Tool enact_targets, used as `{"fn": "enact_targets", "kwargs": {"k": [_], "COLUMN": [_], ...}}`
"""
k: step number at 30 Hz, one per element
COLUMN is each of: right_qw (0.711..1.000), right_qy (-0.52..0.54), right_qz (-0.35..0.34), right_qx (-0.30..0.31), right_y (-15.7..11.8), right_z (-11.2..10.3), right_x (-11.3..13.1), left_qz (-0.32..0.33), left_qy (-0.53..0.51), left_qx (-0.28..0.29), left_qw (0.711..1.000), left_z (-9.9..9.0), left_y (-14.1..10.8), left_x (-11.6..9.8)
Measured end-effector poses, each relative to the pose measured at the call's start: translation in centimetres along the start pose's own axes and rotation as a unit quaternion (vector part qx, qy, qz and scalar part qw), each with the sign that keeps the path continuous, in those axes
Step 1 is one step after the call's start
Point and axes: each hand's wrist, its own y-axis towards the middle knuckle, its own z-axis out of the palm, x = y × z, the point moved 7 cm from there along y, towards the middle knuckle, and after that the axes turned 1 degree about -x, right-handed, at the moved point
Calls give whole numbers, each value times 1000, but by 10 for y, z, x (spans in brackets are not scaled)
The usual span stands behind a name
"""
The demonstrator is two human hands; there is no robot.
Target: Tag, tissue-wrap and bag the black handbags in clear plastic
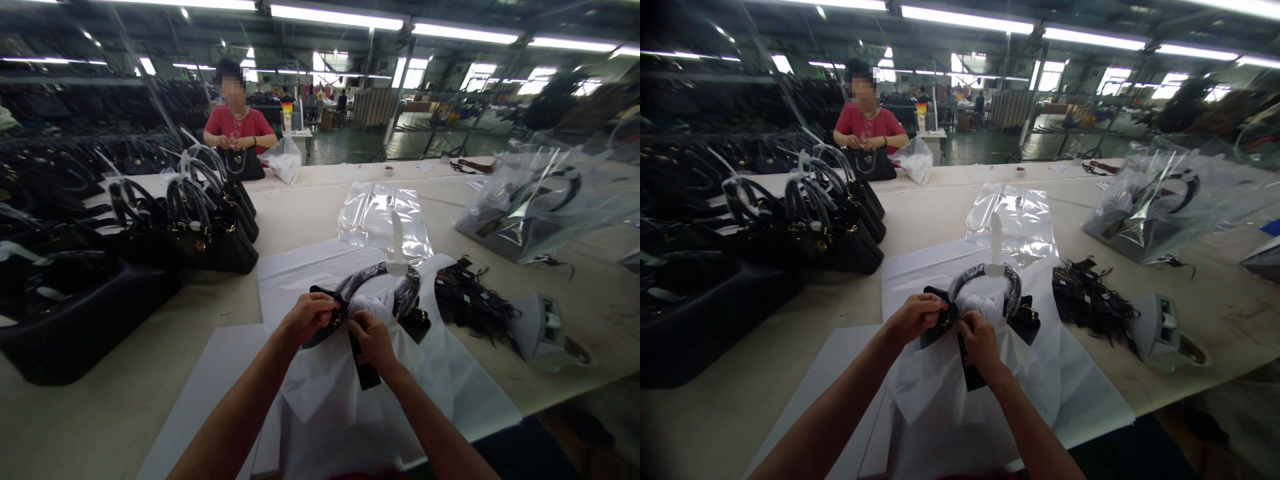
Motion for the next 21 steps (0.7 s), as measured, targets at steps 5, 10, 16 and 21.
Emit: {"fn": "enact_targets", "kwargs": {"k": [5,10,16,21], "right_qw": [1000,1000,999,951], "right_qy": [19,7,39,252], "right_qz": [-7,8,13,142], "right_qx": [11,-2,2,108], "right_y": [0,0,2,-21], "right_z": [-2,-2,3,10], "right_x": [-3,-12,-14,-28], "left_qz": [31,115,107,131], "left_qy": [68,337,686,521], "left_qx": [-7,-59,-31,-32], "left_qw": [997,933,719,843], "left_z": [-3,-5,10,0], "left_y": [-4,-33,-48,-47], "left_x": [-4,3,53,57]}}
